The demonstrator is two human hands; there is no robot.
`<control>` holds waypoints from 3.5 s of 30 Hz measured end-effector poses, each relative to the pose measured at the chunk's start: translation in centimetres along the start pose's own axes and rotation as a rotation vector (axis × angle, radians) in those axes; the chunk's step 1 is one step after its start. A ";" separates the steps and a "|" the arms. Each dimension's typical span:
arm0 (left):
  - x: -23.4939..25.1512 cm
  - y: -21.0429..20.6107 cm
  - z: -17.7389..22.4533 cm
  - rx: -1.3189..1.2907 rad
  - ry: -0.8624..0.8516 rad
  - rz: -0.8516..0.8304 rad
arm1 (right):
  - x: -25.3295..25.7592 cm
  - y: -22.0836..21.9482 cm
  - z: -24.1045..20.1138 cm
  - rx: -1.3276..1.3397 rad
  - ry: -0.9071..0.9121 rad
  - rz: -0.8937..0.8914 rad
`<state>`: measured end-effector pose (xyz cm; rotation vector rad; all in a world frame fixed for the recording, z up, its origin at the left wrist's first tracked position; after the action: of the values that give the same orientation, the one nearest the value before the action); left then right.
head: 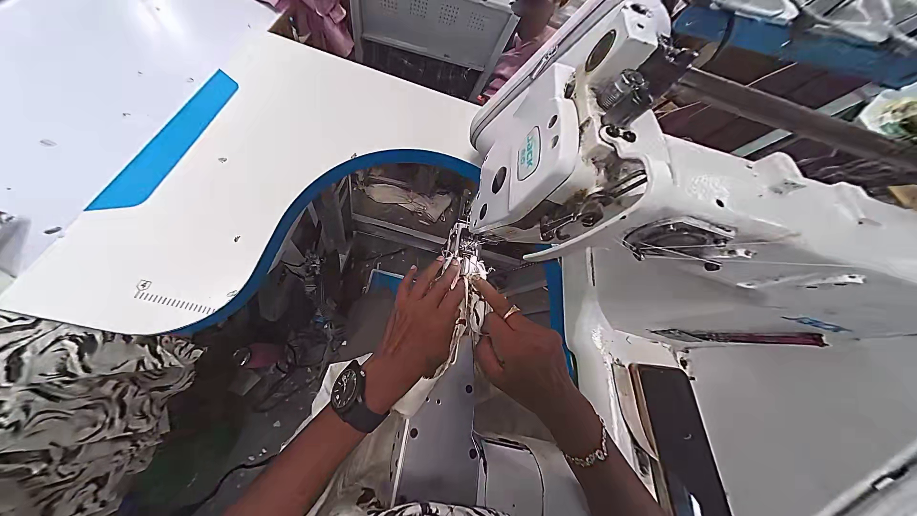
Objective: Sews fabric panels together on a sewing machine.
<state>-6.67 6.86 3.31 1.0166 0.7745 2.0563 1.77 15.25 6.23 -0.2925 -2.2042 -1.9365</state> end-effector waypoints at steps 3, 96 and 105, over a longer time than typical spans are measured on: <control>0.0 0.0 0.3 -0.032 -0.011 -0.026 | 0.4 0.0 0.6 0.207 -0.048 -0.011; -12.3 4.3 7.1 -0.191 0.241 -0.145 | -9.6 5.0 -12.7 -0.110 -0.344 -0.295; -10.5 4.6 5.9 -0.165 0.103 0.084 | -5.0 5.1 -13.6 -0.294 -0.321 -0.246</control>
<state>1.49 -2.96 5.43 0.8699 0.6113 2.2183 8.18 2.26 11.42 -0.4185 -2.2232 -2.5117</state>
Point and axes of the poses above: each hand's wrist, its own x-axis towards the middle knuckle, its own y-axis out of the back of the hand, z = x × y, the point moved 8 cm from there along x, towards the middle knuckle, and after that the axes turned 9 degrees about -z, right-handed, at the moved point
